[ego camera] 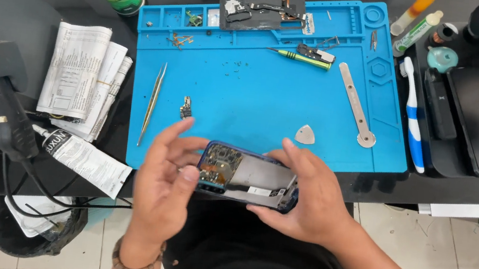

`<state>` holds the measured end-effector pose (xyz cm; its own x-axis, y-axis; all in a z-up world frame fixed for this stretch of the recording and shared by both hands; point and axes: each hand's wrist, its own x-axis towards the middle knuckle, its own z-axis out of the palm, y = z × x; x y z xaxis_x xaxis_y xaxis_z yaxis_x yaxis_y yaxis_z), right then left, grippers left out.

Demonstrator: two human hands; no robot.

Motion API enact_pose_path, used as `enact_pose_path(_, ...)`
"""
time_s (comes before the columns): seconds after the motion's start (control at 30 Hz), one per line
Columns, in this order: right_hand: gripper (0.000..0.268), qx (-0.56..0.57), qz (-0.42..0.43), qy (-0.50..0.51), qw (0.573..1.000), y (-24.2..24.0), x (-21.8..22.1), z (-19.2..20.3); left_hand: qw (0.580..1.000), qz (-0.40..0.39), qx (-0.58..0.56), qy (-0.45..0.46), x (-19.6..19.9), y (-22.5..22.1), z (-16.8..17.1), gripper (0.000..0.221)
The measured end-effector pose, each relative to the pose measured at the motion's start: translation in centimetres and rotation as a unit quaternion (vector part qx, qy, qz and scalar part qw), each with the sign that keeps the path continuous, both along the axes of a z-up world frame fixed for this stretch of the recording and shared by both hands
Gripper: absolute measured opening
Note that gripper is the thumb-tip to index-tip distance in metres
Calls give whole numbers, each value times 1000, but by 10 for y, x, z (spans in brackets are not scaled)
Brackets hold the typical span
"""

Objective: Connecting internal ribbon cables and assembling the motherboard into a smartphone chassis during a repair process.

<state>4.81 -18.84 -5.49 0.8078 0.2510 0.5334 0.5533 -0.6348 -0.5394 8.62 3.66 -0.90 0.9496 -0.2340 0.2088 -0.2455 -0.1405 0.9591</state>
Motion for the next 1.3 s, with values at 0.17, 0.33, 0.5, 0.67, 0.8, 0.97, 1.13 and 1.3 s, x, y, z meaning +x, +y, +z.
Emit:
enact_pose_path(0.17,89,-25,32,-14,999,5,1,10,998,27,49,10,-1,-12,-9,44)
enact_pose_path(0.33,93,-31,6,21,999,-6,6,13,996,72,2,55,10,-13,-22,44)
enact_pose_path(0.5,98,122,-4,98,988,-18,12,12,989,136,-14,64,16,-14,-34,41)
enact_pose_path(0.67,95,35,-21,100,994,-14,14,7,988,134,-13,71,15,-15,-40,42)
enact_pose_path(0.8,91,-29,-52,94,994,-12,16,7,989,132,-9,67,15,-15,-38,43)
enact_pose_path(0.97,82,-60,-80,74,992,-7,19,10,989,104,-21,106,16,-20,-23,49)
enact_pose_path(1.13,76,-72,-93,57,991,-4,21,15,995,64,-33,76,16,-21,-17,65)
enact_pose_path(1.3,75,-122,-114,58,984,-1,20,14,997,40,-23,66,16,-21,-17,66)
